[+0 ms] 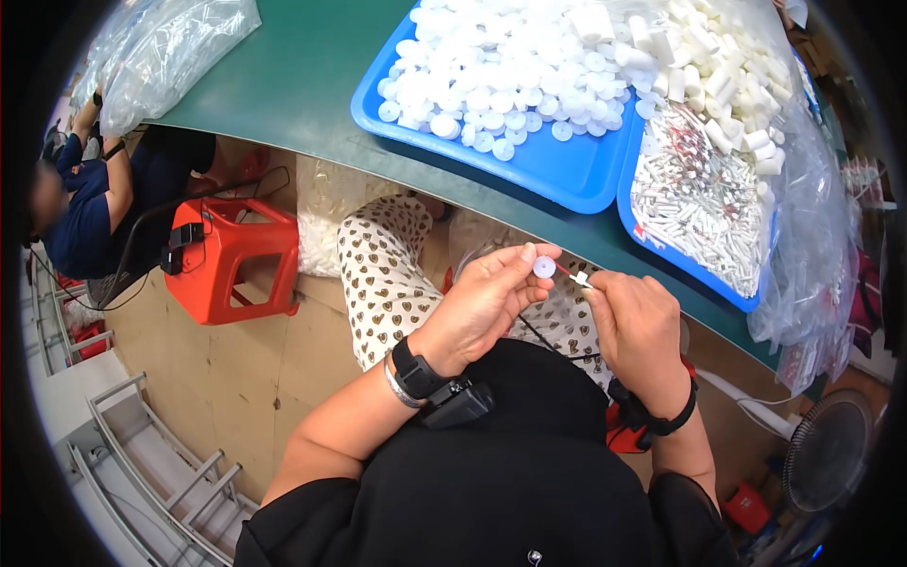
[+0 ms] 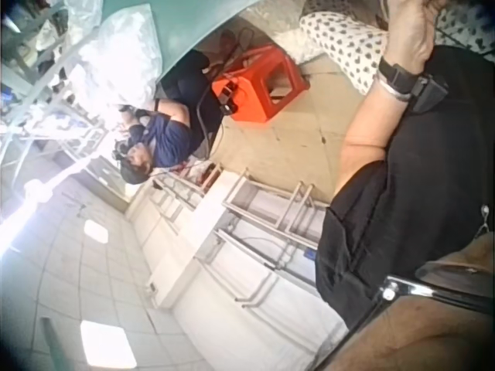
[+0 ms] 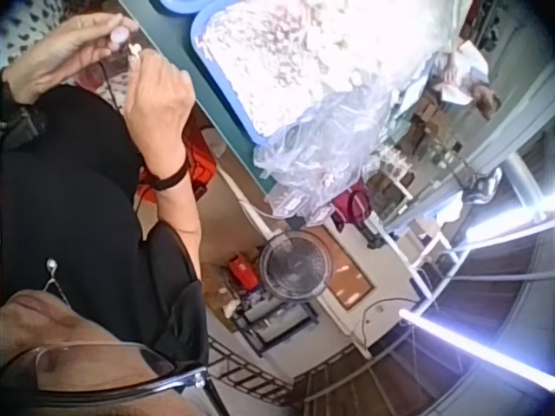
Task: The person sits at a green table and repeatedly picks up small white plastic caps and thin metal rods. They insert the rods into the caps and place the assembled units into a blue tray. The process is repetitive and involves handling small parts by hand.
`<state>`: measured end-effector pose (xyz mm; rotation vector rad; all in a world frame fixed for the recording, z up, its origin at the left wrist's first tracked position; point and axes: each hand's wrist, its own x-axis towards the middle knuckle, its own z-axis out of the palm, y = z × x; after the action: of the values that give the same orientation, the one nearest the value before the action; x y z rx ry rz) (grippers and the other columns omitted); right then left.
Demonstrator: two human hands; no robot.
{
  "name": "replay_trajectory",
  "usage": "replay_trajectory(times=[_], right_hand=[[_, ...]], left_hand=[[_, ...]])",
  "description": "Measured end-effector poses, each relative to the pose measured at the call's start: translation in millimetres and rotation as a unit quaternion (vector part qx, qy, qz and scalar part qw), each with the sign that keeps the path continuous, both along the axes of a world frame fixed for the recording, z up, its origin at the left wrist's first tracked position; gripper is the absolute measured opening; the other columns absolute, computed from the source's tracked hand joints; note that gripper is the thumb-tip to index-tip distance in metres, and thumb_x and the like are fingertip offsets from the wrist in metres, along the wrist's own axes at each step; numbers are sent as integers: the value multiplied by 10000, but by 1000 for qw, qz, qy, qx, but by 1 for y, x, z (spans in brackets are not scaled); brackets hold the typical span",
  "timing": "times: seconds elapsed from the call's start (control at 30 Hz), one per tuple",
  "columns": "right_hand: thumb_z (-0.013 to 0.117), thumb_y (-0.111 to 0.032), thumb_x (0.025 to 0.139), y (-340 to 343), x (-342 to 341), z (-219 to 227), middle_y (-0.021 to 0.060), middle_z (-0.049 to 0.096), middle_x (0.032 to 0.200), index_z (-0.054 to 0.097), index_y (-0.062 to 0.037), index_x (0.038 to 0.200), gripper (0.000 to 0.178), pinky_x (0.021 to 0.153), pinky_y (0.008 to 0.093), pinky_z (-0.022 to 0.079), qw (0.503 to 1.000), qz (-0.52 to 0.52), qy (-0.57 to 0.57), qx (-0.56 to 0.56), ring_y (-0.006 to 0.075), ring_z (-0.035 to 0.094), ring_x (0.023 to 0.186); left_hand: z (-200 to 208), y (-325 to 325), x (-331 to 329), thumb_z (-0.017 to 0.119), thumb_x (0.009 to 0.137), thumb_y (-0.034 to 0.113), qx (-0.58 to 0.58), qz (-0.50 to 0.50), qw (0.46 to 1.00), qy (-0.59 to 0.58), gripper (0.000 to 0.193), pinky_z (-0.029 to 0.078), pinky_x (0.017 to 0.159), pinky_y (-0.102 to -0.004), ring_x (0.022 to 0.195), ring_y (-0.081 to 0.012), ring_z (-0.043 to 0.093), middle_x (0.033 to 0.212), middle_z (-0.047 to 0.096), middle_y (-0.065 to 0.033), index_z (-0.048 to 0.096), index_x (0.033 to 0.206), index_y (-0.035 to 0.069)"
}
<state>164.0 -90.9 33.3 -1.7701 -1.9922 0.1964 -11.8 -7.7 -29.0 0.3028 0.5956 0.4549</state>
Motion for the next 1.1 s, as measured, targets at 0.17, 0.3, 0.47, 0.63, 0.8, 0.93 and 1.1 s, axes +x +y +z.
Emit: replay_trajectory(times=[0.17, 0.3, 0.47, 0.63, 0.8, 0.93, 1.1], right_hand=[[681, -88, 871, 0, 2, -4, 64, 638, 731, 604, -47, 845, 91, 552, 354, 384, 999, -5, 23, -23, 249, 563, 576], [688, -94, 869, -1, 1, 3, 62, 638, 707, 606, -55, 830, 99, 549, 350, 385, 996, -5, 73, -51, 253, 551, 555], [689, -99, 874, -1, 1, 1, 71, 616, 668, 613, -53, 815, 107, 542, 342, 390, 994, -12, 86, -64, 250, 535, 523], [693, -106, 873, -2, 2, -1, 76, 609, 658, 625, -56, 804, 110, 537, 336, 391, 991, -53, 84, -89, 248, 529, 513], [705, -81, 847, 2, 1, 4, 75, 621, 682, 628, -54, 829, 84, 555, 338, 394, 998, -11, 40, -42, 237, 553, 550], [717, -61, 822, 2, 0, 1, 60, 621, 699, 626, -48, 866, 101, 571, 339, 387, 1000, 22, 12, 6, 222, 558, 575], [723, -56, 812, -1, 3, -4, 39, 562, 660, 623, -43, 883, 123, 568, 337, 370, 998, 20, -42, 40, 208, 534, 568]], left_hand=[[7, 3, -1, 556, 1014, 204, 18, 0, 999, 28, 313, 506, 842, -246, 920, -85, 610, 1132, 658, -78, 587, 1233, -17], [-6, 5, -7, 573, 1005, 213, -2, 3, 1000, 2, 317, 510, 830, -248, 909, -88, 612, 1110, 662, -71, 586, 1232, -8], [-8, 3, -7, 581, 1001, 234, -13, 3, 1000, -16, 325, 513, 819, -245, 893, -89, 616, 1086, 667, -61, 592, 1229, 3], [-1, 4, -7, 614, 985, 248, -18, -2, 1000, -22, 332, 497, 815, -211, 872, -62, 591, 1029, 655, -21, 614, 1213, 7], [-4, 3, -6, 607, 987, 213, 30, -5, 999, 35, 314, 519, 838, -235, 897, -87, 622, 1082, 667, -59, 614, 1221, 4], [-5, 0, -3, 611, 985, 200, 22, -10, 999, 48, 292, 519, 847, -238, 907, -90, 623, 1081, 668, -60, 623, 1203, 6], [-10, 1, -5, 608, 986, 193, -33, 1, 999, 1, 279, 522, 844, -233, 912, -94, 625, 1072, 670, -65, 620, 1191, 4]])
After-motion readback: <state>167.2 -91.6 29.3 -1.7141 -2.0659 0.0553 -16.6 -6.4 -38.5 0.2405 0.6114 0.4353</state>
